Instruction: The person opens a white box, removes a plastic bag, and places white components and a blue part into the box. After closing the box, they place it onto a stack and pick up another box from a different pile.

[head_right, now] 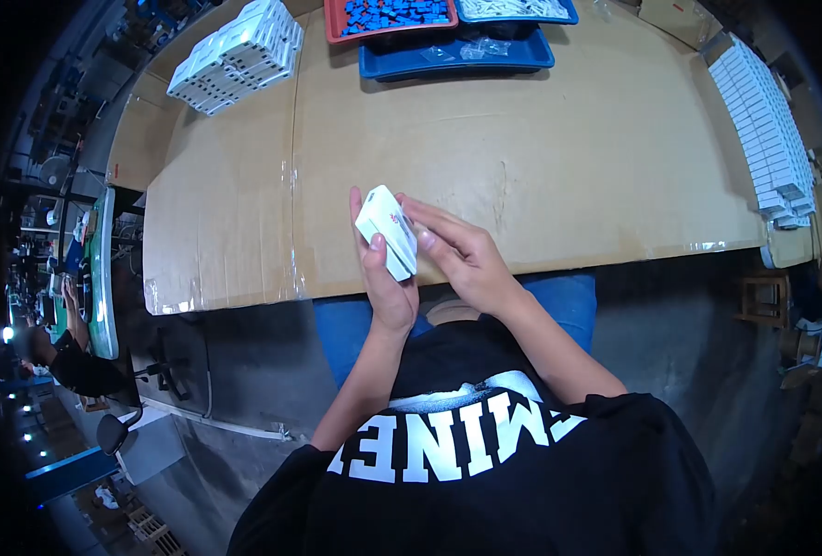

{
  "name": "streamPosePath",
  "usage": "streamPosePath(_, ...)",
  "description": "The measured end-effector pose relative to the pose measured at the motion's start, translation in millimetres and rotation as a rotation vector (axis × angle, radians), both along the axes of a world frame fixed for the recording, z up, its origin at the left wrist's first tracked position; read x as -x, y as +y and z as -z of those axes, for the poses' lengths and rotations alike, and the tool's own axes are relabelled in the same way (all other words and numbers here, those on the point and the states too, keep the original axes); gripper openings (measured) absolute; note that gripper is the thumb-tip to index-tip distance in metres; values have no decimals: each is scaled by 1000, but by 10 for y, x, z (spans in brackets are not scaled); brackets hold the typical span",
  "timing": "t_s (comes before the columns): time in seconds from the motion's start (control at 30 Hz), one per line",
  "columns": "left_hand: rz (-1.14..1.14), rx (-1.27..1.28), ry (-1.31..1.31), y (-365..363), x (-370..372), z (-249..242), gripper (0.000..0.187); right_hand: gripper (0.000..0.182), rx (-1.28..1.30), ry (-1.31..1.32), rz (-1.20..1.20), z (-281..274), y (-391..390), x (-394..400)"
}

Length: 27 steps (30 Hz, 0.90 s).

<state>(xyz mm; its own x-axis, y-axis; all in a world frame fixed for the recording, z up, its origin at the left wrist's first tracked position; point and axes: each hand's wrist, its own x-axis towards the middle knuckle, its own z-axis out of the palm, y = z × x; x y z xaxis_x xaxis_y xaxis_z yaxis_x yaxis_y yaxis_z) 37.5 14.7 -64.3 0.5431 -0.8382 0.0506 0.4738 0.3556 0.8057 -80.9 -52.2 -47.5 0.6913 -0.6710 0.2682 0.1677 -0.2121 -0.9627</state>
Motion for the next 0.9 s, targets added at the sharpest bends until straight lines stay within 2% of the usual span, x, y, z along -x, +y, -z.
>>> streamPosePath(0.07, -42, -68, -186, 21, -10, 24, 97, 43, -330, 176, 108, 1, 1, 11)
streamPosePath(0.1, -37, -67, -186, 18, -11, 2, 97, 50, -513, 153, 80, -30, 4, 20)
streamPosePath(0.13, -19, -59, -234, 16, -6, -33, 100, 50, -512, 152, 86, -83, -5, 32)
streamPosePath(0.2, 3, -49, -281, 7, 2, -34, 103, 56, -827, 151, -52, -207, -20, 41)
streamPosePath(0.27, -8, -78, -508, 8, -15, 32, 104, 57, -774, 189, -21, -244, 5, -2)
streamPosePath(0.3, -7, -84, -508, 21, -11, -5, 104, 58, -724, 230, 6, -244, 37, -15)
streamPosePath(0.37, -88, -81, -679, 10, -1, -92, 100, 57, -728, 168, -32, -168, 59, -29)
streamPosePath(0.4, -92, -77, -681, 10, -5, -84, 100, 56, -724, 104, -70, -161, 55, -48)
streamPosePath(0.5, -158, -192, -685, 22, -13, -103, 116, 59, -634, 61, -17, -209, 176, -131)
streamPosePath(0.6, -253, -99, -706, -6, -18, -63, 113, 61, -606, 19, -24, -269, 265, -130)
streamPosePath(0.9, -252, -37, -734, 43, -33, -92, 123, 73, -499, -39, -32, -398, 338, -129)
